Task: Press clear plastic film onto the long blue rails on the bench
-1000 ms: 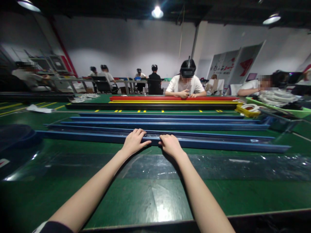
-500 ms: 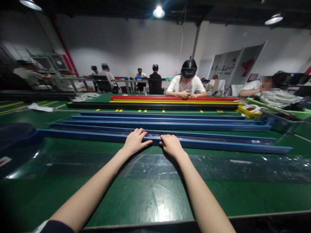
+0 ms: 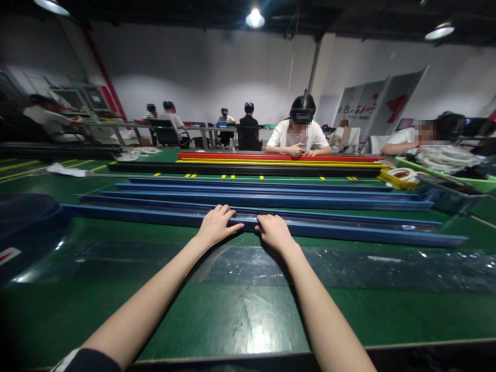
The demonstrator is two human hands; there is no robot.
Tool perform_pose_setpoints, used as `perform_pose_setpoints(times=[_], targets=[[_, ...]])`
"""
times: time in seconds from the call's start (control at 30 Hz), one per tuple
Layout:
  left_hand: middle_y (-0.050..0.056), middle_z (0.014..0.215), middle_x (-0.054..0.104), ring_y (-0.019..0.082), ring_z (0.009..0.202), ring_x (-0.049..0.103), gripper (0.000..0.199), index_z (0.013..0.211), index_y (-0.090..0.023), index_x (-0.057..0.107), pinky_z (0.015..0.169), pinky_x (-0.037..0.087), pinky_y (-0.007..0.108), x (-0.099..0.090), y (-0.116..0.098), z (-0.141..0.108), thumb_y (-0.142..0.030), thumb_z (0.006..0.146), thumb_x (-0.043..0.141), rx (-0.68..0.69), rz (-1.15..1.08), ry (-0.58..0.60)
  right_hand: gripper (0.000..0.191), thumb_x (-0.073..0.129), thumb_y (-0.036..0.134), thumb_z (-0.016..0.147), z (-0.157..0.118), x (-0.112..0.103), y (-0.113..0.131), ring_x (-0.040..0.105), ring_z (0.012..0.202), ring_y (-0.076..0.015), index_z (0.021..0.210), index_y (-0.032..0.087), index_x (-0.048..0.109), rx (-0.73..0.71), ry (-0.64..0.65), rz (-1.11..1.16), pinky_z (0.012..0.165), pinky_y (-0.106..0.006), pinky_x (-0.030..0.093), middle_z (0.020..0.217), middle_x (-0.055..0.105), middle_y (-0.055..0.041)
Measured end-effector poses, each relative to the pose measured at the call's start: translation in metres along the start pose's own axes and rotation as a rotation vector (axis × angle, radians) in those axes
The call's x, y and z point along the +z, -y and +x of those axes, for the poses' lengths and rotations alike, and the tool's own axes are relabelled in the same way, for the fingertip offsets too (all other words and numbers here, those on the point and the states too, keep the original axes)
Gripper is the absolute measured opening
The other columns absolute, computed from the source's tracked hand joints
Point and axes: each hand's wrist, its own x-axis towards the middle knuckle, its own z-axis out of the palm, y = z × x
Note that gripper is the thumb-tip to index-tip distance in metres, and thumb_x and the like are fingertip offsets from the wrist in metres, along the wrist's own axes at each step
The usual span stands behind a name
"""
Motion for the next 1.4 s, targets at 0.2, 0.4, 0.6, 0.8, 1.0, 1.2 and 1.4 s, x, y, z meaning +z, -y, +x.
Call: perform_pose_setpoints(times=[0.2,0.4,0.6,0.8,1.0,1.2,1.4], targets=[[0.009,0.100,0.058,0.024,0.097,0.048,0.052,0.101,-0.017,0.061,0.078,0.040,0.033,0.002,0.001,-0.001,-0.061,0.081,0.043,0.004,-0.012,-0.013,0.024,0.042,0.028,0.089,0.000,-0.001,0.001,0.056,0.097,-0.0185,0.107,0.019,0.055,0.005,0.011,0.001,0.076,-0.026,0.034,0.106,0.064,-0.0082],[0.009,0.101,0.058,0.024,0.097,0.048,0.052,0.102,-0.018,0.060,0.078,0.039,0.033,0.004,0.002,-0.001,-0.061,0.081,0.042,0.006,-0.018,-0.032,0.022,0.043,0.028,0.089,0.000,-0.001,0.001,0.057,0.094,-0.0184,0.103,0.019,0.056,0.001,-0.011,-0.010,0.074,-0.025,0.034,0.104,0.064,-0.0075],[0.010,0.102,0.057,0.024,0.096,0.049,0.049,0.099,-0.017,0.058,0.078,0.039,0.033,0.006,0.002,-0.003,-0.060,0.082,0.042,0.016,0.002,-0.057,0.019,0.042,0.028,0.089,-0.001,-0.002,0.002,0.058,0.090,-0.0182,0.097,0.018,0.056,-0.002,-0.018,-0.015,0.071,-0.026,0.034,0.099,0.065,-0.0069],[0.010,0.097,0.058,0.022,0.091,0.052,0.041,0.092,-0.015,0.056,0.077,0.037,0.032,0.001,0.005,-0.008,-0.053,0.085,0.042,0.070,0.053,-0.043,0.019,0.043,0.026,0.088,0.000,0.000,0.001,0.057,0.093,-0.0187,0.100,0.018,0.055,-0.006,-0.013,0.011,0.074,-0.026,0.035,0.102,0.064,-0.0081],[0.006,0.091,0.062,0.020,0.088,0.055,0.033,0.088,-0.017,0.055,0.076,0.035,0.031,-0.005,0.024,-0.016,-0.049,0.086,0.044,0.066,0.052,-0.011,0.026,0.047,0.027,0.087,0.007,0.007,0.015,0.054,0.100,-0.0182,0.110,0.017,0.052,-0.037,-0.117,0.120,0.081,-0.027,0.035,0.105,0.062,-0.0084],[0.004,0.089,0.063,0.019,0.086,0.056,0.032,0.083,-0.018,0.055,0.074,0.035,0.030,-0.005,0.038,-0.020,-0.050,0.085,0.048,0.030,0.063,-0.013,0.018,0.049,0.021,0.085,0.019,0.013,0.035,0.051,0.097,-0.0190,0.102,0.018,0.054,-0.069,-0.165,0.080,0.078,-0.028,0.035,0.102,0.060,-0.0072],[0.005,0.087,0.063,0.020,0.085,0.056,0.032,0.082,-0.018,0.056,0.073,0.035,0.032,-0.004,0.036,-0.020,-0.049,0.085,0.047,0.023,0.046,-0.022,0.016,0.046,0.020,0.085,0.019,0.013,0.037,0.050,0.096,-0.0200,0.099,0.019,0.053,-0.034,-0.158,0.020,0.075,-0.029,0.035,0.100,0.059,-0.0071]])
